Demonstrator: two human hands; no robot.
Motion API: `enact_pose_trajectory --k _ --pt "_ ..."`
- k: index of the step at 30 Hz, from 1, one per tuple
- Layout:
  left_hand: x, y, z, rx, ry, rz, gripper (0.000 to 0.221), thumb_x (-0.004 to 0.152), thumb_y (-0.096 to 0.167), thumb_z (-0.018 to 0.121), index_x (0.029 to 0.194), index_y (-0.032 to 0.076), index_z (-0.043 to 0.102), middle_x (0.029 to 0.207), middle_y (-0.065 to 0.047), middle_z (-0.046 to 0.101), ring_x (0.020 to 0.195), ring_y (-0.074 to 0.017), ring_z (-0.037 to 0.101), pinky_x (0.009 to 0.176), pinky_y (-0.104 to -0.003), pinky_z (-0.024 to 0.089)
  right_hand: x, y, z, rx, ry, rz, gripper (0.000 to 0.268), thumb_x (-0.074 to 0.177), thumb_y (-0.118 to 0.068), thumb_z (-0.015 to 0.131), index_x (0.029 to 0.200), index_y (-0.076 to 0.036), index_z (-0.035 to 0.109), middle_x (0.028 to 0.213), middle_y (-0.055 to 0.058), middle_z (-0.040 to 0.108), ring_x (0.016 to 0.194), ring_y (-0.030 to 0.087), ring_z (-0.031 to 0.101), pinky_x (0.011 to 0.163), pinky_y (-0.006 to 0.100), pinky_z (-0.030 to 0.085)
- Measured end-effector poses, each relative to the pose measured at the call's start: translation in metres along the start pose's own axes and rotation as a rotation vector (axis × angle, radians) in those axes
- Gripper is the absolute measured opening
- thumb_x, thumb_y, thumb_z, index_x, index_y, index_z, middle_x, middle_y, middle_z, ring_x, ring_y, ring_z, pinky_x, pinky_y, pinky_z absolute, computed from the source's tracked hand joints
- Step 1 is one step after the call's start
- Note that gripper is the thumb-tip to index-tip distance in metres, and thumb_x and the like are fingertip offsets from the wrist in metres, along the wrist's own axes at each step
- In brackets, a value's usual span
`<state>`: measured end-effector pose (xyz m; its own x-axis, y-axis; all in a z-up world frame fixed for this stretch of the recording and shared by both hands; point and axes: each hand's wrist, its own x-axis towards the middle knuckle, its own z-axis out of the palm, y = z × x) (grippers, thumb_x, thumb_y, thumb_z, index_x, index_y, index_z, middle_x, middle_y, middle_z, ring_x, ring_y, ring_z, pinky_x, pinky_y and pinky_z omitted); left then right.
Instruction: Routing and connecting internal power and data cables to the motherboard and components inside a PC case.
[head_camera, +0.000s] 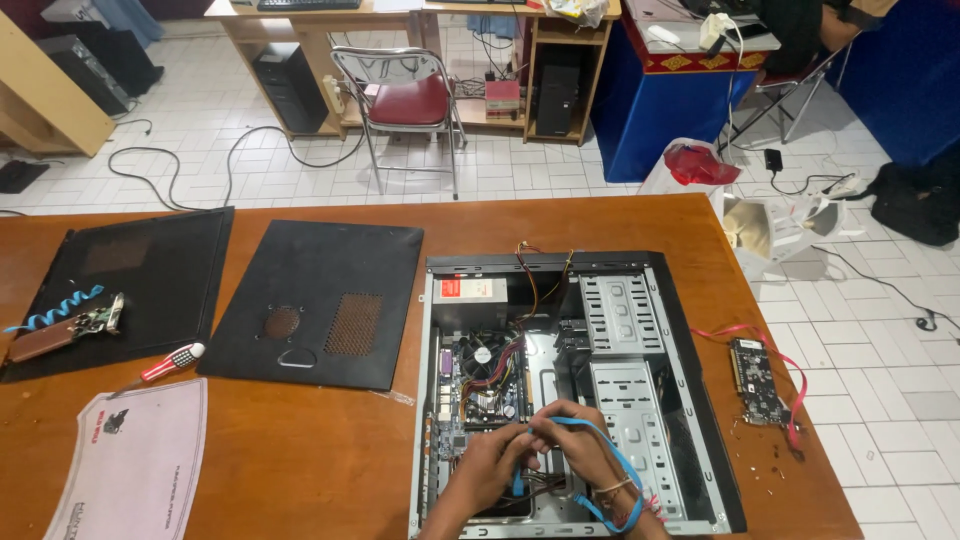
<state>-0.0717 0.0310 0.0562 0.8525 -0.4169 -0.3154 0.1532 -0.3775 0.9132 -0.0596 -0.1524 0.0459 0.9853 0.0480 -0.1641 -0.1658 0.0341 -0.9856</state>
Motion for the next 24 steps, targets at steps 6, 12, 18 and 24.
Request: enact_pose_trajectory --k 6,12,18,24 --pt "-0.001 0.021 -0.007 -0.075 0.138 -0.156 0.017 0.098 0.023 0.066 0.101 0.013 0.08 0.085 -0.001 0.08 0.08 -0.0106 0.073 0.077 -0.025 0.06 -0.009 -0.016 0.005 -0.183 -0.022 -0.063 0.023 0.086 -0.023 0.073 0.09 -0.001 0.081 0.072 0.013 0.082 0.063 0.021 0.079 0.061 0.029 0.067" --pt "0.015 -0.022 0.004 0.132 0.305 0.043 0.014 0.095 0.026 0.07 0.1 0.015 0.078 0.079 -0.001 0.079 0.064 -0.0114 0.073 0.057 -0.025 0.061 -0.012 -0.034 0.013 -0.19 0.179 -0.131 0.012 0.078 -0.016 0.083 0.077 -0.007 0.075 0.062 0.009 0.077 0.061 0.016 0.078 0.06 0.028 0.067" --pt "0.007 -0.031 0.006 0.547 0.479 0.665 0.007 0.09 0.015 0.079 0.097 0.013 0.077 0.086 -0.005 0.079 0.075 -0.0171 0.075 0.078 -0.038 0.055 0.0 0.002 -0.003 0.167 0.089 0.172 0.012 0.083 0.002 0.081 0.078 0.006 0.071 0.068 0.02 0.071 0.053 0.024 0.066 0.054 0.034 0.058" --pt "-0.002 -0.008 0.004 0.622 0.385 0.701 0.009 0.099 0.015 0.066 0.092 0.009 0.066 0.079 -0.006 0.071 0.066 -0.0219 0.062 0.075 -0.039 0.043 -0.001 0.012 -0.01 0.274 0.088 0.37 0.019 0.09 0.0 0.076 0.08 0.005 0.061 0.067 0.022 0.066 0.051 0.023 0.061 0.048 0.029 0.051"
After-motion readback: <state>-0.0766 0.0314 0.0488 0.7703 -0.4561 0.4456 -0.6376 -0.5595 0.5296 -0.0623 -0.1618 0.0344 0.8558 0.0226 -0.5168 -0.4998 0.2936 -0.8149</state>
